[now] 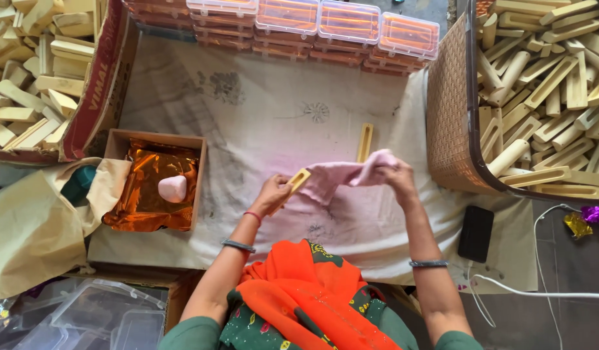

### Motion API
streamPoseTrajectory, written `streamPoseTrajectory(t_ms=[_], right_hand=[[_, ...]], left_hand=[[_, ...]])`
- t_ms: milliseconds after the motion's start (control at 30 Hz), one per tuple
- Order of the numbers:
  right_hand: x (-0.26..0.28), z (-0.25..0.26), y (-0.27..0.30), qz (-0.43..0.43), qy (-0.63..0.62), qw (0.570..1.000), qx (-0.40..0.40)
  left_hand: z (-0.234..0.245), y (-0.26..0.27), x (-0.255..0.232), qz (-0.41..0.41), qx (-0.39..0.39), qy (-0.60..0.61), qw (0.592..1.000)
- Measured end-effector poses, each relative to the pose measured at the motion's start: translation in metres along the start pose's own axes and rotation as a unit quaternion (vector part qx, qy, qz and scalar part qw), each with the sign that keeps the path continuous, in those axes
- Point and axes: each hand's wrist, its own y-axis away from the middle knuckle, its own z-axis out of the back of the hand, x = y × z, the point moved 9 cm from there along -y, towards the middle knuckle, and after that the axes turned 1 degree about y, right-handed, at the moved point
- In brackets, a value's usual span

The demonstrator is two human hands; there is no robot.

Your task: The person wipes small rectangular wooden blocks with a pink cloth and then wraps them individually in shiny orange foil. They pick up blocks from a basket, clean them, and place the wrapped items on the table.

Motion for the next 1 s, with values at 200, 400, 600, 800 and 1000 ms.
streamPoseTrajectory(t_ms=[200,400,600,800,1000], right_hand=[[-0.124,0.058,0.002,-0.199,-0.321,0.92,-0.102],[-0.162,0.068,0.004,-0.264,-0.39,0.863,-0.183],[-0.136,0.068,-0.005,-0.224,-0.458,0.85,-0.134],[-0.079,0.073,0.005,-0.19,-0.425,0.865,-0.186],[-0.067,0.103,0.014,-0.13,-0.274,0.919,-0.253]], left_hand=[[0.015,-0.004,0.006,-0.015,-0.027,0.01,0.999],[-0.048,-0.006,-0.029,-0.177,-0.011,-0.243,0.954],[-0.109,0.029,-0.045,-0.307,0.127,-0.469,0.818],[-0.101,0.012,-0.032,-0.269,0.072,-0.42,0.864],[-0.079,0.013,-0.043,-0.288,0.053,-0.356,0.888]])
